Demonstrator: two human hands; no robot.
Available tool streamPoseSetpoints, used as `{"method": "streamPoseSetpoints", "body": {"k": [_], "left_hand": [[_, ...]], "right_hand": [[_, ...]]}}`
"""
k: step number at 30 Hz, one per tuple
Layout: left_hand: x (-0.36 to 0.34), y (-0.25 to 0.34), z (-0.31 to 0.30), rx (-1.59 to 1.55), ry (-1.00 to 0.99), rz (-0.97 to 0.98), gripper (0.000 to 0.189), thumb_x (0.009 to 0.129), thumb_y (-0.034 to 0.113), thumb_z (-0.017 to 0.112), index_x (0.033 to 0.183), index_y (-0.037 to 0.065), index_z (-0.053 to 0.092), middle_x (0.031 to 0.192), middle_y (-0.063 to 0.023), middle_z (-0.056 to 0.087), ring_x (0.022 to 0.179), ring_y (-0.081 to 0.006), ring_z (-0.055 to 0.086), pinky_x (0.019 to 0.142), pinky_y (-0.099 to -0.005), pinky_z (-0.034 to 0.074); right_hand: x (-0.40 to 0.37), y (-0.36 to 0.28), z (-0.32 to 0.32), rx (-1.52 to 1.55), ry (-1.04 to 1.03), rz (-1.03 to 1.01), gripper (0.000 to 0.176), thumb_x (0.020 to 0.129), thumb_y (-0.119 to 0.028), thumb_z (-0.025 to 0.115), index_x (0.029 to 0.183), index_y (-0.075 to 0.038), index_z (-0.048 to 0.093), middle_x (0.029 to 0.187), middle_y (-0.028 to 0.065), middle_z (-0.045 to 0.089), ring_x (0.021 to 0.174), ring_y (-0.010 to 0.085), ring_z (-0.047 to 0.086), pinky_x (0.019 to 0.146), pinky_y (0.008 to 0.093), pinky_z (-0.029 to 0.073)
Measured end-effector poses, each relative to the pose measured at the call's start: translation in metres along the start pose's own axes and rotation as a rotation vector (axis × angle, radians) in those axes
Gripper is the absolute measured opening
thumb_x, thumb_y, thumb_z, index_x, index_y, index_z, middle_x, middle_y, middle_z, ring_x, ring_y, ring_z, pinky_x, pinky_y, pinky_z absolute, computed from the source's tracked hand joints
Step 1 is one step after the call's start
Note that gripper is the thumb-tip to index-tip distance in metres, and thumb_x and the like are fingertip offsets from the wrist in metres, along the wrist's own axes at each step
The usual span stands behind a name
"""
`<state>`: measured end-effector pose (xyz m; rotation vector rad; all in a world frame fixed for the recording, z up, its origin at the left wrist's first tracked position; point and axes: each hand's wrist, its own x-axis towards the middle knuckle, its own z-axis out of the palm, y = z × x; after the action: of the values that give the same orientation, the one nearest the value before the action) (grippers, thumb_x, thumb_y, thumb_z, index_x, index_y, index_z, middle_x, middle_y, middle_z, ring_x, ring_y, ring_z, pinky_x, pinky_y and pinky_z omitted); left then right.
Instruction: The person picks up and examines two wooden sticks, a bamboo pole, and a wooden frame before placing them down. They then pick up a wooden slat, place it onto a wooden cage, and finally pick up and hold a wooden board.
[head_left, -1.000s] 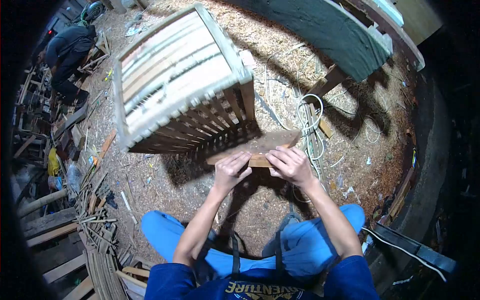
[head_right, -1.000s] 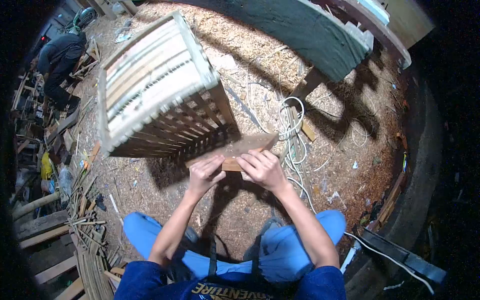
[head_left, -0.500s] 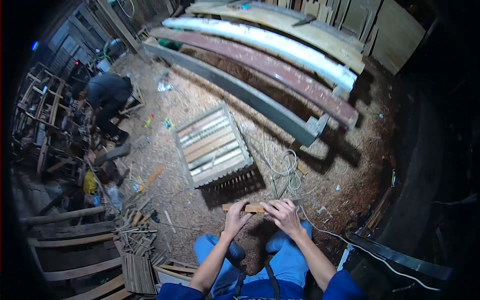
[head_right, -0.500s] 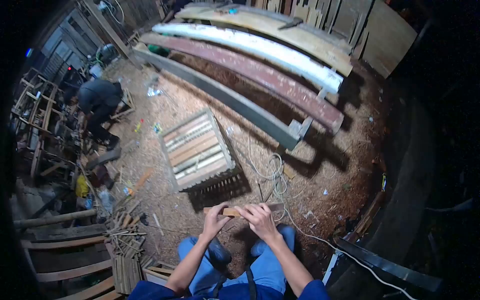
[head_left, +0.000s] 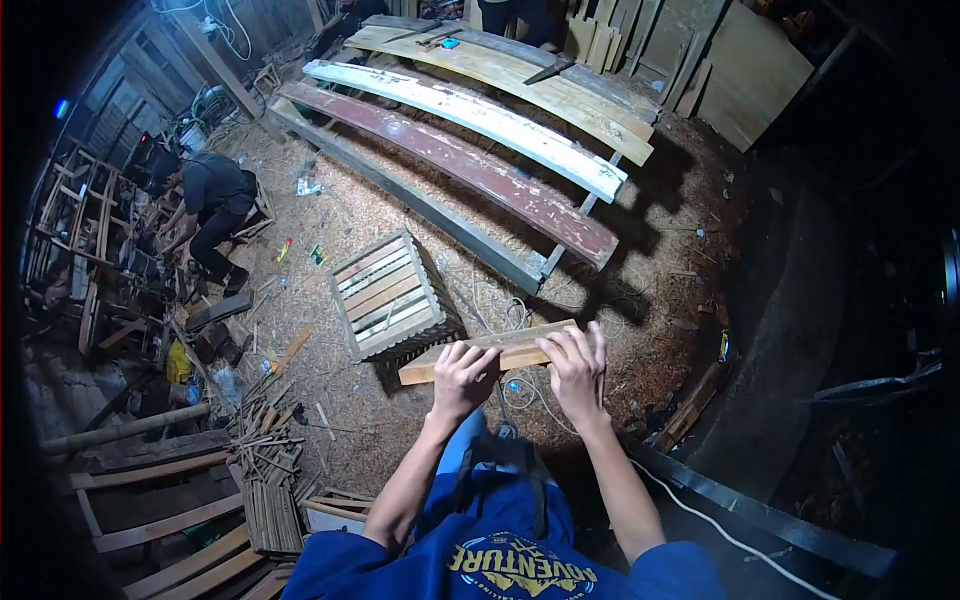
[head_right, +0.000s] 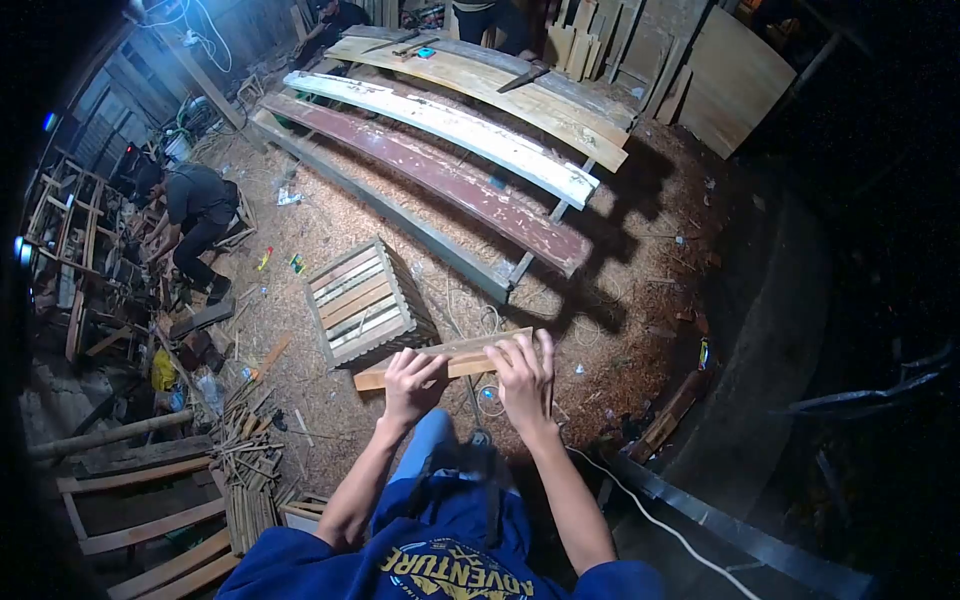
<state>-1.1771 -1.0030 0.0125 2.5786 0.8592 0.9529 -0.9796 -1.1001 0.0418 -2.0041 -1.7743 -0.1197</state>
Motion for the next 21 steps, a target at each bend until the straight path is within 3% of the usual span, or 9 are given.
{"method": "streamPoseSetpoints", "body": {"k": [1,4,6,8,12,14,16,20,21], "left_hand": [[0.006,-0.002,0.004,-0.017,-0.034,-0.023,0.030,0.073,0.006,0.078,0.102,0.010,0.075,0.084,-0.0044,0.067,0.079,-0.0251,0.059,0.070,-0.0388,0.048],[0.030,-0.008,0.027,-0.026,0.010,-0.064,0.032,0.071,0.004,0.079,0.103,0.010,0.075,0.089,-0.0055,0.070,0.085,-0.0263,0.063,0.075,-0.0401,0.051],[0.046,-0.014,0.041,-0.062,-0.022,-0.201,0.040,0.068,0.000,0.079,0.106,0.008,0.074,0.102,-0.0092,0.074,0.099,-0.0305,0.067,0.087,-0.0414,0.054],[0.061,-0.038,0.076,-0.083,0.025,-0.181,0.044,0.070,0.001,0.074,0.113,0.009,0.073,0.110,-0.0084,0.073,0.099,-0.0312,0.065,0.088,-0.0428,0.052],[0.137,-0.052,0.139,-0.113,0.090,-0.168,0.036,0.074,-0.002,0.075,0.110,0.007,0.073,0.110,-0.0061,0.075,0.094,-0.0268,0.066,0.085,-0.0389,0.052],[0.182,-0.056,0.159,-0.134,0.132,-0.124,0.037,0.076,0.001,0.075,0.112,0.007,0.073,0.112,-0.0048,0.075,0.091,-0.0246,0.065,0.084,-0.0385,0.051],[0.215,-0.051,0.167,-0.084,0.176,-0.029,0.041,0.075,0.004,0.075,0.117,0.009,0.073,0.114,-0.0042,0.075,0.090,-0.0248,0.064,0.087,-0.0399,0.050],[0.262,-0.052,0.187,-0.094,0.101,-0.066,0.049,0.072,0.006,0.073,0.121,0.009,0.071,0.113,-0.0048,0.074,0.095,-0.0254,0.063,0.090,-0.0406,0.048],[0.275,-0.054,0.196,-0.080,0.154,-0.090,0.034,0.080,0.004,0.076,0.113,0.010,0.075,0.109,-0.0043,0.076,0.083,-0.0232,0.061,0.077,-0.0388,0.049]], "right_hand": [[0.006,0.012,0.004,0.038,0.060,-0.067,0.034,0.077,-0.004,0.073,0.110,-0.010,0.077,0.109,0.0049,0.070,0.112,0.0271,0.062,0.113,0.0497,0.040],[0.028,0.037,0.004,0.062,0.119,-0.120,0.032,0.076,-0.001,0.070,0.107,-0.008,0.077,0.102,0.0037,0.070,0.101,0.0265,0.063,0.102,0.0444,0.047],[0.047,0.061,0.011,0.046,0.136,-0.146,0.028,0.079,-0.003,0.068,0.105,-0.008,0.077,0.103,0.0033,0.070,0.105,0.0245,0.063,0.103,0.0438,0.046],[0.076,0.090,0.010,0.008,0.118,-0.156,0.027,0.080,-0.003,0.067,0.106,-0.008,0.076,0.106,0.0035,0.070,0.107,0.0244,0.063,0.105,0.0437,0.046],[0.131,0.159,0.012,-0.037,0.095,-0.186,0.031,0.079,-0.002,0.070,0.109,-0.007,0.074,0.112,0.0048,0.069,0.111,0.0257,0.062,0.108,0.0446,0.045],[0.162,0.181,0.001,-0.014,0.082,-0.065,0.037,0.076,-0.003,0.075,0.113,-0.006,0.073,0.116,0.0071,0.068,0.115,0.0274,0.061,0.111,0.0460,0.043],[0.188,0.207,-0.003,-0.064,0.027,-0.036,0.042,0.072,-0.004,0.079,0.114,-0.005,0.070,0.119,0.0093,0.067,0.120,0.0302,0.059,0.114,0.0491,0.040],[0.250,0.242,-0.007,-0.116,-0.088,-0.083,0.038,0.076,-0.003,0.074,0.114,-0.006,0.071,0.120,0.0109,0.069,0.121,0.0323,0.061,0.114,0.0503,0.041],[0.255,0.261,0.013,-0.042,-0.118,-0.115,0.035,0.078,-0.001,0.072,0.113,-0.006,0.073,0.120,0.0109,0.071,0.119,0.0324,0.062,0.112,0.0502,0.042]]}}
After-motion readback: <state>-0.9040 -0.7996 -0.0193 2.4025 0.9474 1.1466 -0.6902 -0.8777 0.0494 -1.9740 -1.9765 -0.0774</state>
